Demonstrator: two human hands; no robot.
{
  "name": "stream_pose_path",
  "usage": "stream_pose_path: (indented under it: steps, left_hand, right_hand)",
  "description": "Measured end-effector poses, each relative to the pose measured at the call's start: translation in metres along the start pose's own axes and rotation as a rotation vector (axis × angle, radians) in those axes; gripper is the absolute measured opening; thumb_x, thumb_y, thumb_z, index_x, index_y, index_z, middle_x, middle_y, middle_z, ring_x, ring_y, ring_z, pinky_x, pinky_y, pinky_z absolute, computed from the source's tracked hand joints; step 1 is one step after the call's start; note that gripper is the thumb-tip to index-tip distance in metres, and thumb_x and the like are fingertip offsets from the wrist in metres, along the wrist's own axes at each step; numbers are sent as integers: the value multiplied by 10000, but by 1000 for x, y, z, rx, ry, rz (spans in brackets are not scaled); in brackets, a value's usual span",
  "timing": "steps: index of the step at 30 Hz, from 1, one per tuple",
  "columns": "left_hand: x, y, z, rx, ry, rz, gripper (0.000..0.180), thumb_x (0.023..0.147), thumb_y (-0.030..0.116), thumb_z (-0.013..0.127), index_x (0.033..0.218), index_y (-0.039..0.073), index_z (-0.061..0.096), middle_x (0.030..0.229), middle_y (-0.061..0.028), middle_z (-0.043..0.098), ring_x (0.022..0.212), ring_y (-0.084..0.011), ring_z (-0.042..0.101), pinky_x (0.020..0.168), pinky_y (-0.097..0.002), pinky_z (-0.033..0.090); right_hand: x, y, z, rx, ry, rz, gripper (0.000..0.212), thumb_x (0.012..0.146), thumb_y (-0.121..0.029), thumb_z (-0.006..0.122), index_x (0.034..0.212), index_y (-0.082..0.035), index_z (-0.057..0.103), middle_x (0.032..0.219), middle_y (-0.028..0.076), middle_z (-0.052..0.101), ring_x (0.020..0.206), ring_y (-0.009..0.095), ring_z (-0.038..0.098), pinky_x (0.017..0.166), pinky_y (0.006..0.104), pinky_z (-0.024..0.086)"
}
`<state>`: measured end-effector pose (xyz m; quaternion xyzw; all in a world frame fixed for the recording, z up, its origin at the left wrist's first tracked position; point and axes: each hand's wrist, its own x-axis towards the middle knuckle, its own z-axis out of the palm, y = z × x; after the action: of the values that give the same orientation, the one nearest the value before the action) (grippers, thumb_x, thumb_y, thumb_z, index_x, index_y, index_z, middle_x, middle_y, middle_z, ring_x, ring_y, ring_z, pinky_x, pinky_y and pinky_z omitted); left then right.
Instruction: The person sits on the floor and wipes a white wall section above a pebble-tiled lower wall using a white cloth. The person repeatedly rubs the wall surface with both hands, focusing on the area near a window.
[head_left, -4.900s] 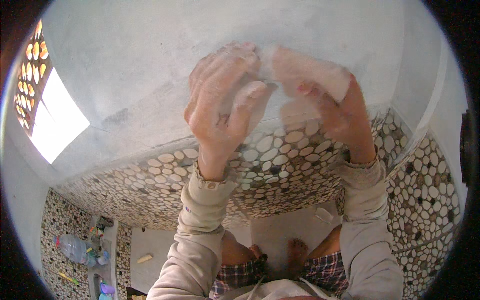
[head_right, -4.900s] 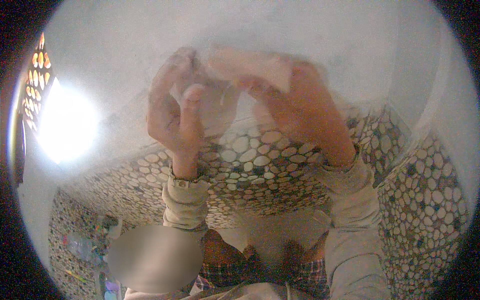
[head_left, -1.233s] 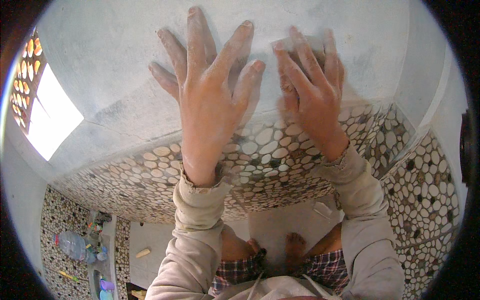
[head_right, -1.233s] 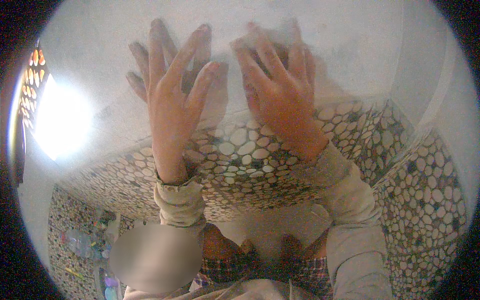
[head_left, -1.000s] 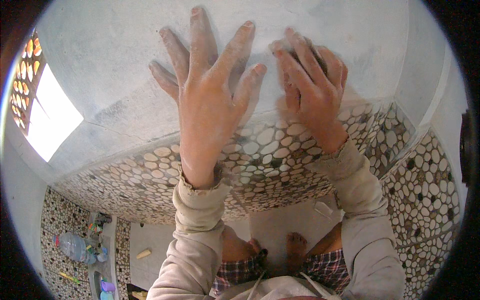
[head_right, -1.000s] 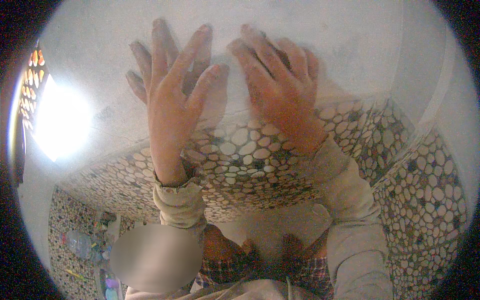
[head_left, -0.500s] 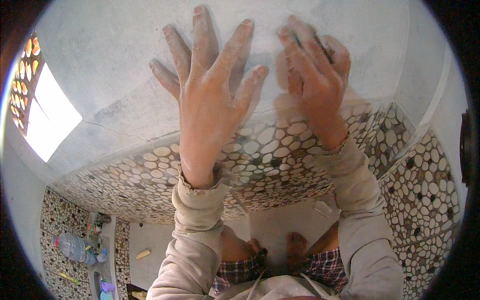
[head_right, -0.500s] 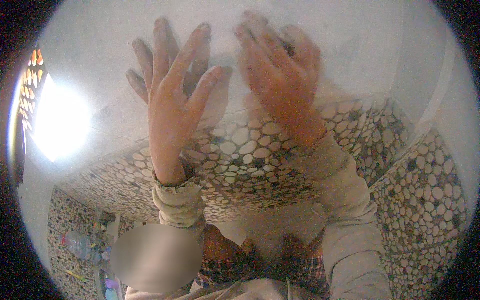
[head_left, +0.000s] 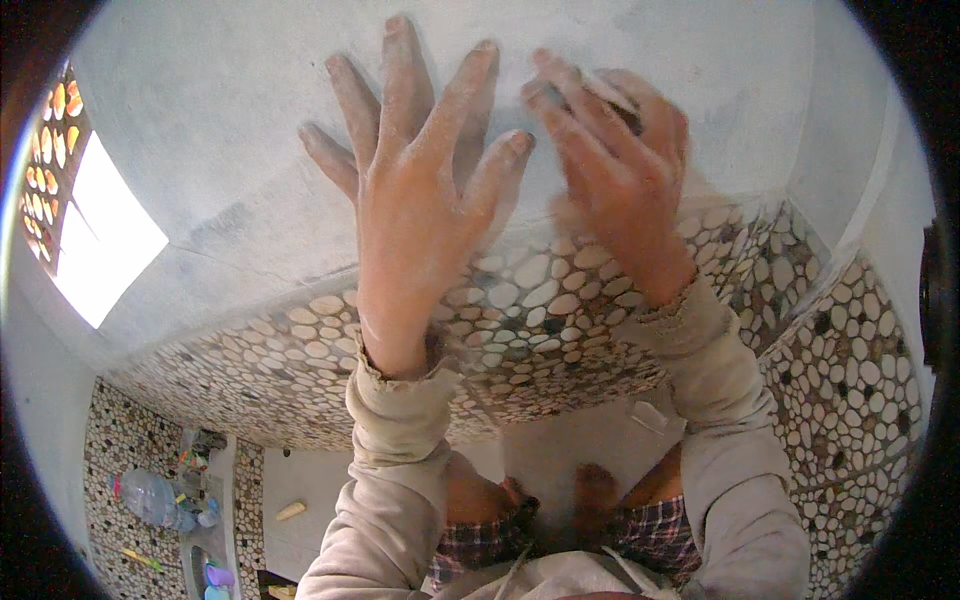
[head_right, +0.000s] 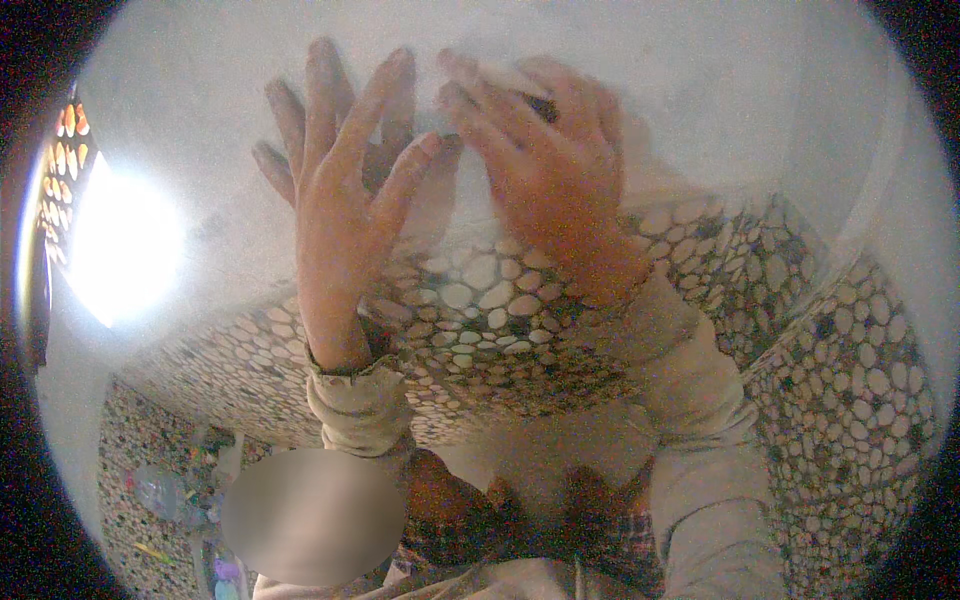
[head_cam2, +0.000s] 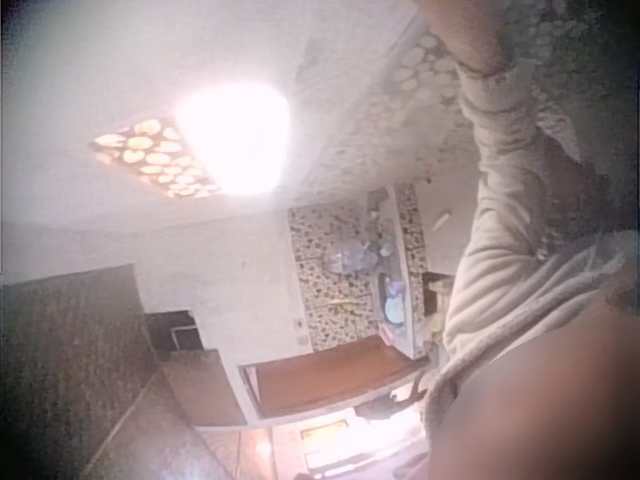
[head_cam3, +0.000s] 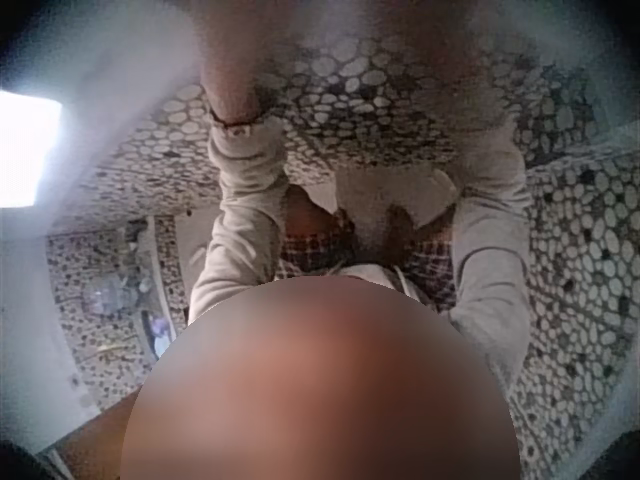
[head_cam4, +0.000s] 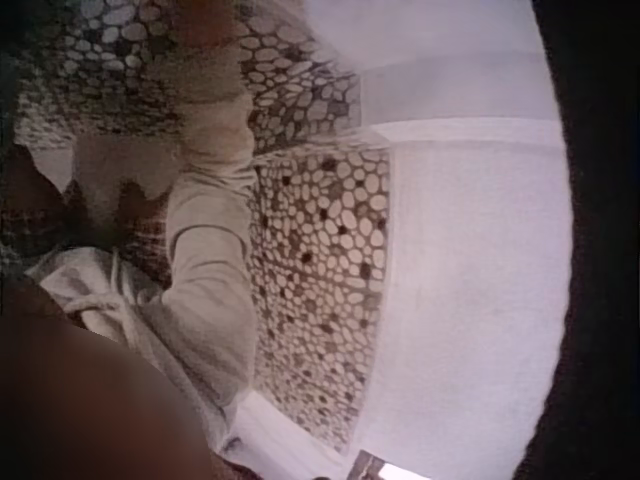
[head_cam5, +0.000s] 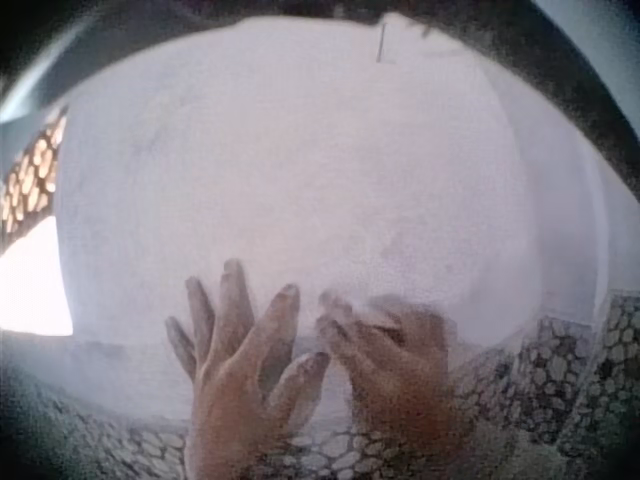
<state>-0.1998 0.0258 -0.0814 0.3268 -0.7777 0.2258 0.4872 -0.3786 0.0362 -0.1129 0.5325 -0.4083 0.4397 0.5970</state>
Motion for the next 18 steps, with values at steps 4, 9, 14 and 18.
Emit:
stream_pose_path:
  steps: [4, 9, 14, 18]
  left_hand:
    - [-3, -3, 2, 10, -1, -1, 553, 835, 449, 647, 1359, 350, 501, 1563, -87, 217, 1439, -413, 78, 1085, -659, 17]
    - [-1, -7, 5, -10, 33, 25, 556, 832, 444, 651, 1359, 349, 501, 1561, -79, 225, 1438, -412, 89, 1085, -659, 25]
    - [-2, -3, 3, -3, 63, 34, 559, 831, 439, 653, 1361, 344, 501, 1557, -82, 238, 1435, -416, 105, 1084, -660, 31]
    - [-3, -4, 1, -15, 54, 28, 560, 832, 441, 650, 1362, 337, 501, 1553, -83, 247, 1437, -407, 109, 1094, -643, 31]
  right_hand:
    - [8, 7, -10, 0, -14, 89, 347, 759, -206, 659, 1106, -219, 676, 1247, -86, 608, 1072, 218, 512, 887, 391, 411]
    - [-3, -8, -7, -57, -66, -34, 344, 758, -219, 668, 1101, -224, 679, 1195, -77, 635, 1072, 221, 516, 913, 388, 394]
    - [8, 6, -9, -79, 6, 54, 352, 757, -187, 650, 1105, -221, 680, 1157, -88, 647, 1084, 199, 520, 947, 421, 352]
    - [-9, -15, -10, -37, -100, -20, 357, 755, -184, 641, 1109, -209, 678, 1205, -88, 632, 1075, 199, 524, 958, 425, 347]
